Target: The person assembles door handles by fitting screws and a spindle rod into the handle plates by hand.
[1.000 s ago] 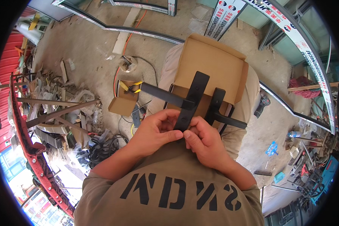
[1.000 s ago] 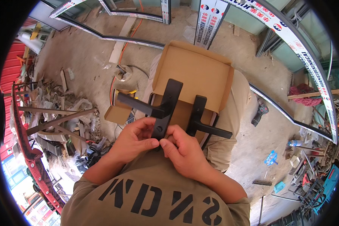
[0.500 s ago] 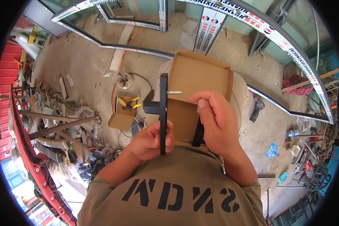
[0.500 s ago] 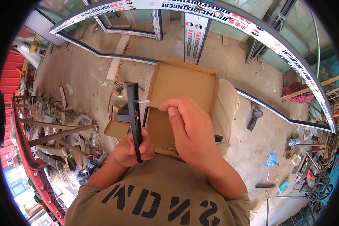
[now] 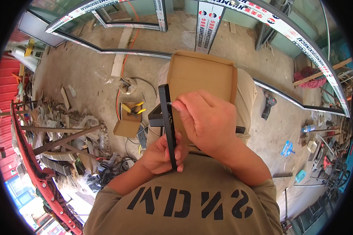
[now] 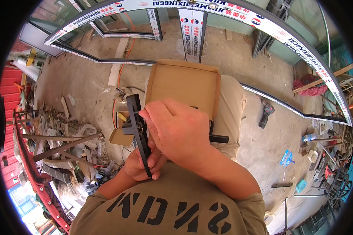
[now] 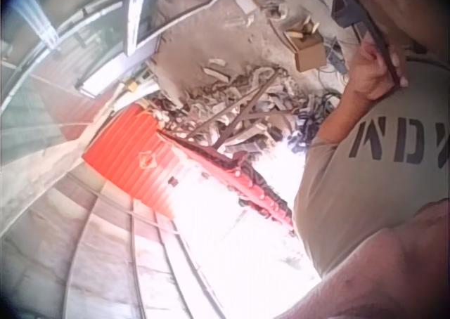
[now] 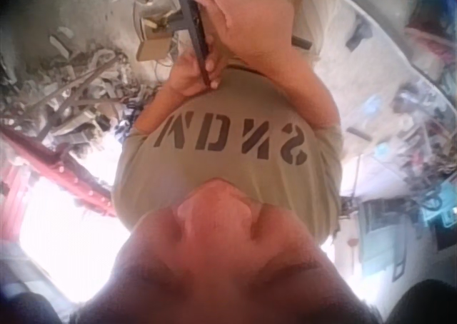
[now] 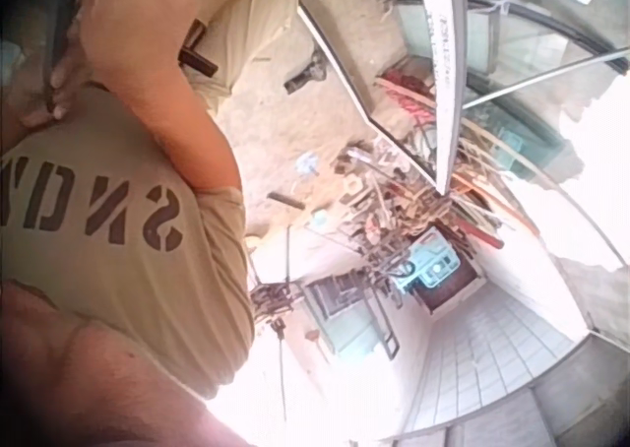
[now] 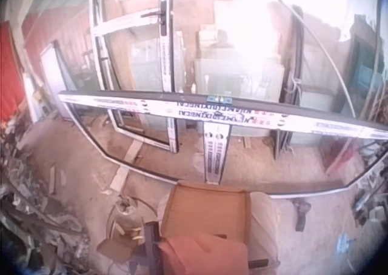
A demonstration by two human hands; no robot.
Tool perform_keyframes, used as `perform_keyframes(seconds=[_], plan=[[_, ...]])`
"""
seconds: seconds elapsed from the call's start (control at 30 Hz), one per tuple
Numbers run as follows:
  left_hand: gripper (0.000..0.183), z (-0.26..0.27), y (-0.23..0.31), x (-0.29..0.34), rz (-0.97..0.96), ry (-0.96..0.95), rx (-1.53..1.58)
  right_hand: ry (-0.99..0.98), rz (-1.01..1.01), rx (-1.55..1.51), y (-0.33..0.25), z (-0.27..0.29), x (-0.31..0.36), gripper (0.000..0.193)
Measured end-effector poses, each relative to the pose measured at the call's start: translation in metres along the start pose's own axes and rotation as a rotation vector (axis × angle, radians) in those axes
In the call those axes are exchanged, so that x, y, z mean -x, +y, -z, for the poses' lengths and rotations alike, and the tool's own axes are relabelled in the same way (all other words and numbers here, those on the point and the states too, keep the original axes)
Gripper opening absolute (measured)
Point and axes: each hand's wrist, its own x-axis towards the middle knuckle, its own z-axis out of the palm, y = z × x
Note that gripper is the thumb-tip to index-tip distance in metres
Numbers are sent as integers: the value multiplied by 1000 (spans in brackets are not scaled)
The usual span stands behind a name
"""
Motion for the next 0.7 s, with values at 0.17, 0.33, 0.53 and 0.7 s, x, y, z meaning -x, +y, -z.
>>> perform_keyframes(seconds=[0.17, 0.33, 0.53, 0.7], plan=[[57, 7, 8, -6, 3, -84, 86, -23, 74, -16, 11, 8, -6, 14], [60, 17, 16, -4, 50, -151, 140, -55, 170, 43, 15, 16, -13, 20], [57, 19, 16, -10, 52, -160, 67, -93, 127, -113, 15, 15, -13, 11], [53, 15, 18, -15, 9, -54, -79, -281, -248, -474, 8, 18, -18, 12]])
